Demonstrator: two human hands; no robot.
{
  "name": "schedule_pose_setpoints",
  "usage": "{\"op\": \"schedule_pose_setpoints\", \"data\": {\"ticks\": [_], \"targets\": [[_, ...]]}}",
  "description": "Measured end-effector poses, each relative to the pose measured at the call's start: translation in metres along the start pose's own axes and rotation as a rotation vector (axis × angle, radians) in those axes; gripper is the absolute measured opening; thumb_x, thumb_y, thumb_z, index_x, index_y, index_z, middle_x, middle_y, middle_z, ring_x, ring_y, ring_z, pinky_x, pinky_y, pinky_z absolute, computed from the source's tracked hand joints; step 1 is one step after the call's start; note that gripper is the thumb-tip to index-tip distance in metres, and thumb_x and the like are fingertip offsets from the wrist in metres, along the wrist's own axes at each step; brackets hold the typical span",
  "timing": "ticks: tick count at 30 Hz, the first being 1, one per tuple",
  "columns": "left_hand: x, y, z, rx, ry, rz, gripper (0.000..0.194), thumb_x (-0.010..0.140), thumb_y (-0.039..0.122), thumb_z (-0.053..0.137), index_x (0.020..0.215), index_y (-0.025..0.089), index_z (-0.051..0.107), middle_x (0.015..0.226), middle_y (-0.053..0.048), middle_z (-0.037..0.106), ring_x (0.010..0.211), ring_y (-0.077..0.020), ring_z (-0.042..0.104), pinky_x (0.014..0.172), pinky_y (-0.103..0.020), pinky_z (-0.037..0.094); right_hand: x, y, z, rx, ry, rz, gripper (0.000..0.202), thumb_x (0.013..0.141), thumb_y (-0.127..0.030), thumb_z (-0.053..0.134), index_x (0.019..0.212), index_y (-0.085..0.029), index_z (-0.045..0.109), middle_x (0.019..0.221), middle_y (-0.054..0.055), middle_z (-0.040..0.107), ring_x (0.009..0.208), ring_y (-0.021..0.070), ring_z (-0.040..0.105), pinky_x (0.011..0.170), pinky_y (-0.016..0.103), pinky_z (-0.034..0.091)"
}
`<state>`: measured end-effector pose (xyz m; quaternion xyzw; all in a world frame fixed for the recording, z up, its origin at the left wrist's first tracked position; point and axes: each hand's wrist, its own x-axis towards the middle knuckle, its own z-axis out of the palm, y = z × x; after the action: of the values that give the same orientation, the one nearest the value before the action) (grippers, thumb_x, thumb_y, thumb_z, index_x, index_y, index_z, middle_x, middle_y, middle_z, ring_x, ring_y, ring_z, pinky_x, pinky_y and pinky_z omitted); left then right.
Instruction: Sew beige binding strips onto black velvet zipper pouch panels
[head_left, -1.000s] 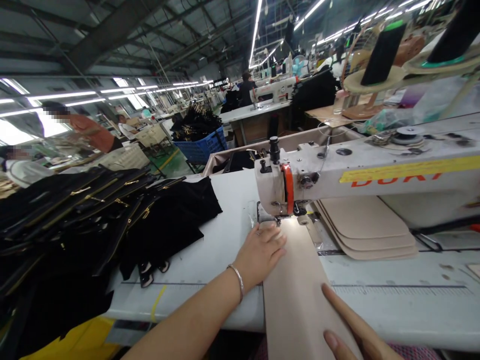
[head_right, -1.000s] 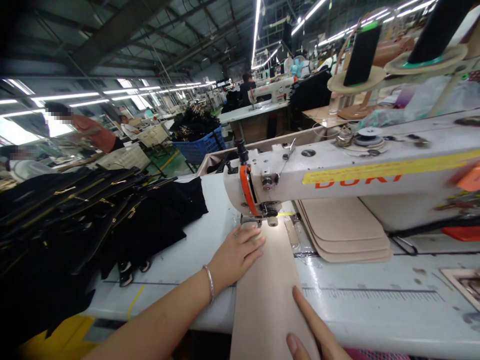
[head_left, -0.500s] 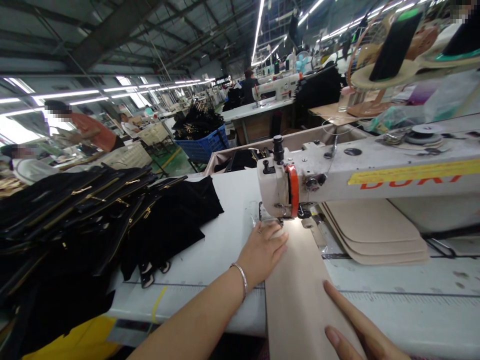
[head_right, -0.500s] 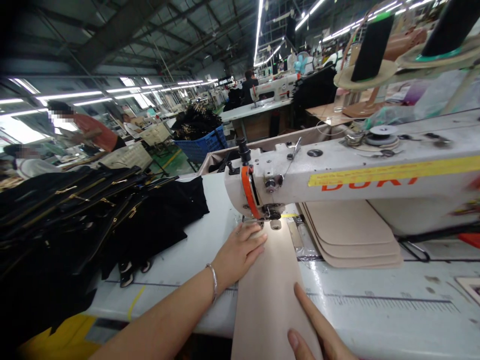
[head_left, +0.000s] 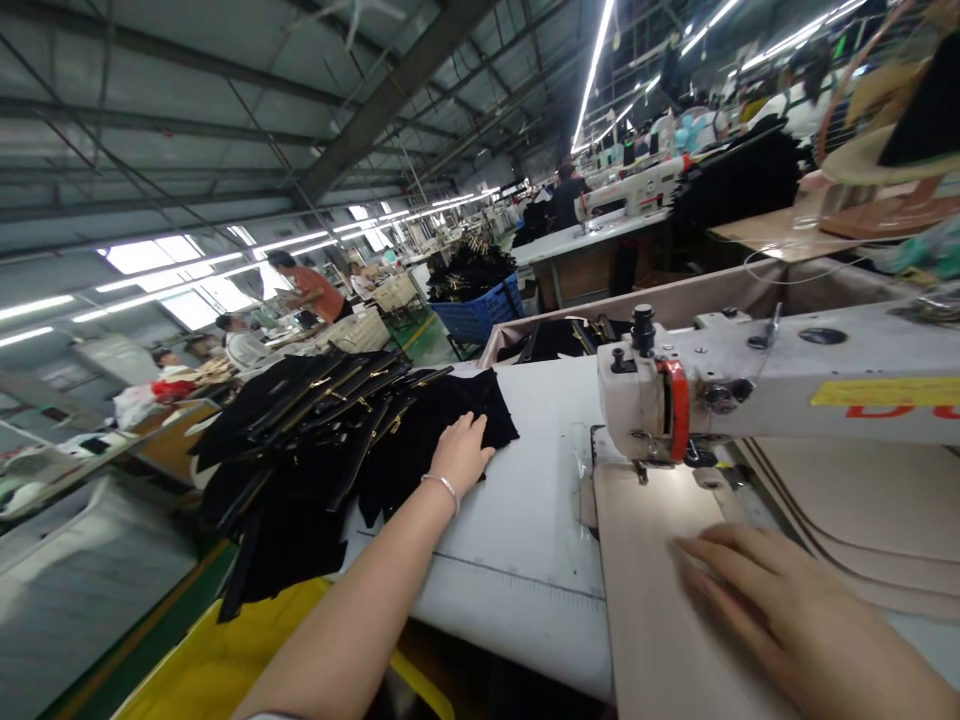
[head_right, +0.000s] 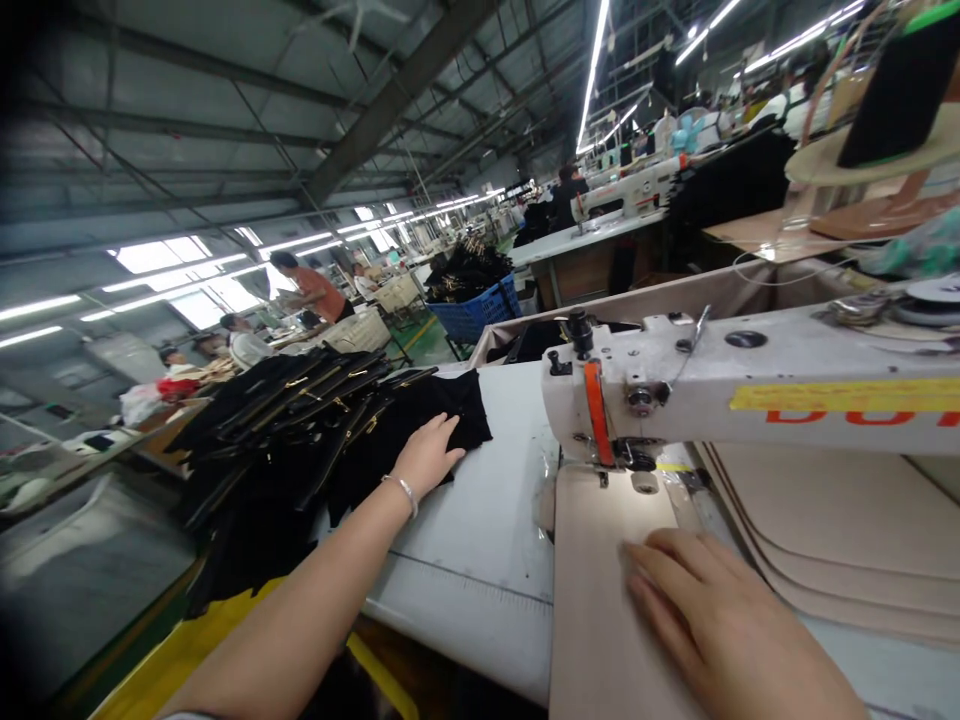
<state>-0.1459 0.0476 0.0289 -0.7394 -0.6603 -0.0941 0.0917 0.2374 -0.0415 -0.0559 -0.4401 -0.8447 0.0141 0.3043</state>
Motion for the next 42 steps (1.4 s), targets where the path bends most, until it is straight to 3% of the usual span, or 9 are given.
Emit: {"op": "schedule_pose_setpoints", "data": {"ticks": [6,11,18,23,27,32,35,38,42], "targets": [[-0.028,-0.048,-0.023,0.202,0.014,-0.125,0.028,0.093,0.023,0.048,0.116,0.017,0.06,0.119,-0.011,0.061,0.113,-0.0246,0.055,0.1,-0.037,0.042,0.015,0.018,0.026,0.012,-0.081,-0.035,0.037,0.091,-0.044,0.047,0.124,-0.03,0.056,0.123,0.005,0.055,0.112,0.0233,0.053,0.097,0.043,0.045],[-0.028,-0.081,-0.04,0.35,-0.056,-0.236,0.024,0.081,0.005,0.049,0.093,0.014,0.067,0.091,-0.012,0.066,0.09,-0.025,0.063,0.082,-0.035,0.048,0.009,0.021,0.027,0.028,-0.057,-0.059,0.038,0.091,-0.047,0.047,0.124,-0.03,0.056,0.124,0.005,0.054,0.112,0.0229,0.053,0.098,0.042,0.044],[-0.022,-0.101,-0.121,0.491,0.111,-0.348,0.032,0.084,0.012,0.041,0.107,0.019,0.062,0.105,-0.011,0.064,0.099,-0.0289,0.06,0.079,-0.037,0.045,0.009,0.02,0.028,-0.007,-0.074,-0.048,0.039,0.091,-0.048,0.047,0.127,-0.033,0.053,0.126,0.002,0.053,0.115,0.022,0.05,0.099,0.043,0.043],[-0.034,-0.078,-0.172,0.598,0.512,-0.347,0.029,0.086,0.016,0.038,0.105,0.016,0.059,0.098,-0.011,0.063,0.092,-0.0276,0.059,0.076,-0.035,0.041,0.008,0.023,0.031,-0.034,-0.062,-0.066,0.041,0.091,-0.049,0.045,0.128,-0.033,0.052,0.126,0.003,0.053,0.115,0.0228,0.05,0.098,0.043,0.043],[-0.032,-0.042,-0.192,0.522,0.627,-0.011,0.017,0.082,0.013,0.043,0.085,0.017,0.059,0.083,-0.009,0.061,0.089,-0.0265,0.056,0.08,-0.038,0.038,0.009,0.018,0.028,-0.063,-0.07,-0.062,0.041,0.091,-0.048,0.044,0.129,-0.032,0.052,0.13,0.003,0.051,0.117,0.0237,0.049,0.099,0.045,0.041],[-0.024,0.034,-0.159,0.224,0.402,0.785,0.023,0.09,0.011,0.042,0.072,0.019,0.052,0.074,-0.001,0.058,0.085,-0.0189,0.053,0.088,-0.039,0.034,0.015,0.005,0.021,-0.131,-0.128,-0.026,0.042,0.092,-0.044,0.044,0.132,-0.031,0.049,0.135,0.002,0.049,0.121,0.0242,0.046,0.101,0.047,0.038],[-0.024,0.08,-0.119,0.217,0.224,1.028,0.024,0.093,0.016,0.043,0.07,0.019,0.049,0.07,-0.001,0.054,0.074,-0.0172,0.05,0.078,-0.035,0.036,0.019,-0.001,0.016,-0.147,-0.145,-0.02,0.043,0.093,-0.041,0.043,0.135,-0.03,0.047,0.137,0.002,0.047,0.124,0.0237,0.043,0.104,0.047,0.035],[-0.016,0.086,-0.105,0.318,0.327,0.823,0.02,0.09,0.016,0.043,0.073,0.018,0.052,0.069,-0.003,0.054,0.07,-0.0188,0.049,0.07,-0.035,0.035,0.021,-0.004,0.012,-0.151,-0.165,-0.013,0.043,0.094,-0.039,0.041,0.136,-0.029,0.045,0.139,0.002,0.045,0.127,0.0226,0.04,0.106,0.045,0.033],[0.003,0.048,-0.133,0.438,0.464,0.392,0.016,0.092,0.021,0.043,0.09,0.016,0.058,0.072,-0.004,0.057,0.067,-0.0194,0.053,0.064,-0.032,0.036,0.021,-0.004,0.01,-0.151,-0.171,-0.001,0.043,0.095,-0.039,0.039,0.136,-0.029,0.046,0.139,0.002,0.045,0.126,0.0222,0.04,0.106,0.045,0.031]]}}
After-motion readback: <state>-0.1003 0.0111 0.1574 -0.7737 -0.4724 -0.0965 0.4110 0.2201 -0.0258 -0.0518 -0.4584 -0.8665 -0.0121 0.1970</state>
